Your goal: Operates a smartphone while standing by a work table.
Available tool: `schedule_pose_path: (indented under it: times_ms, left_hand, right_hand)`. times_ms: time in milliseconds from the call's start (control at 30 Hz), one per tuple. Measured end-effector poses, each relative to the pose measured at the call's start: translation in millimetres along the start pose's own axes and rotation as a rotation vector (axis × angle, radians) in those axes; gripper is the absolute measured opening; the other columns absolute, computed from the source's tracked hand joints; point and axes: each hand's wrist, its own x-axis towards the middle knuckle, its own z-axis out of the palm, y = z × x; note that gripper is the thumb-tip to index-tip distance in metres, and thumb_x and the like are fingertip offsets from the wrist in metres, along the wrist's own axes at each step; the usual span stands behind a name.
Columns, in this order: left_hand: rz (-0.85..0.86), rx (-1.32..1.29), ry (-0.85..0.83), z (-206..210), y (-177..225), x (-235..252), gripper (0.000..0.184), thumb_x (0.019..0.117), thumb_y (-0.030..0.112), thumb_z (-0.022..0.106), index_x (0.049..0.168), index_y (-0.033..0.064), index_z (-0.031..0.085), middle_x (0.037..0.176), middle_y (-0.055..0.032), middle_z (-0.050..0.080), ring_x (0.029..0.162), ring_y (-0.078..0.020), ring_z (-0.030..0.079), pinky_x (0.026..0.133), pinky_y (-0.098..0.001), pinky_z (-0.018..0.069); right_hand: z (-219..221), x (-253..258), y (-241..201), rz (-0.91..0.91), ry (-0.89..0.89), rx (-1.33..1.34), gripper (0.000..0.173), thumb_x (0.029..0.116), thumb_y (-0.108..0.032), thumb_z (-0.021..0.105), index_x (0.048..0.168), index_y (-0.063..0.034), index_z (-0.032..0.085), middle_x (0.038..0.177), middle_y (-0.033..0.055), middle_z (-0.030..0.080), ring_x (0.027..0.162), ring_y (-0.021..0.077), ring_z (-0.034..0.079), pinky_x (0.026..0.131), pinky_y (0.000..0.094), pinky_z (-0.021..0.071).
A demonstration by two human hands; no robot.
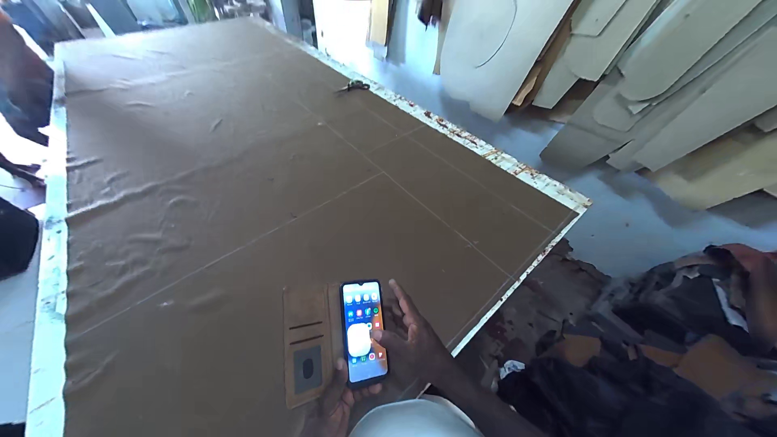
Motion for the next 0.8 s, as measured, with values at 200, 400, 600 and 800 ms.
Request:
schedule_pose_path:
  times_ms: [200,400,600,800]
  left_hand:
    - [-0.082,-0.059,0.002,-31.0,-26.3,17.4,0.059,0.1004,0.037,0.064,0.141,-0.0026,0.048,0.129,-0.0257,0.064,0.111,-0.04,0.068,0.094,-0.0556,0.0582]
    - [-0.08,-0.117,-0.04,-66.1,-60.1,34.7,0.052,0.1065,0.034,0.053,0.145,-0.0006,0.046,0.136,-0.0257,0.06,0.119,-0.0412,0.064,0.1,-0.0576,0.0542]
    - [-0.1,-0.066,-0.03,-63.6,-55.0,32.8,0.051,0.11,0.033,0.041,0.149,0.0001,0.04,0.139,-0.0252,0.058,0.121,-0.0395,0.062,0.102,-0.0559,0.0528]
    - [-0.067,-0.039,0.01,-63.9,-55.2,32.9,0.051,0.1105,0.033,0.039,0.149,-0.0003,0.04,0.138,-0.0253,0.058,0.121,-0.0394,0.062,0.102,-0.0555,0.053]
  right_hand:
    - [-20.5,5.5,40.3,0.07,-0.021,0.246,0.063,0.0975,-0.02,0.066,0.151,0.0042,0.042,0.129,0.0144,0.067,0.116,0.0224,0.067,0.101,0.0379,0.0561]
    - [-23.4,19.6,97.5,0.02,-0.072,0.313,0.054,0.099,-0.017,0.063,0.147,0.0022,0.049,0.129,0.0155,0.068,0.117,0.0245,0.067,0.102,0.0398,0.0555]
    - [-16.1,20.1,109.5,0.037,-0.106,0.365,0.055,0.0989,-0.016,0.063,0.149,0.0005,0.047,0.132,0.0157,0.066,0.119,0.0248,0.066,0.102,0.0396,0.0551]
    - [-17.1,25.4,101.4,0.067,-0.158,0.33,0.055,0.0993,-0.017,0.063,0.149,-0.0013,0.047,0.13,0.0155,0.067,0.116,0.0248,0.067,0.099,0.0397,0.0568]
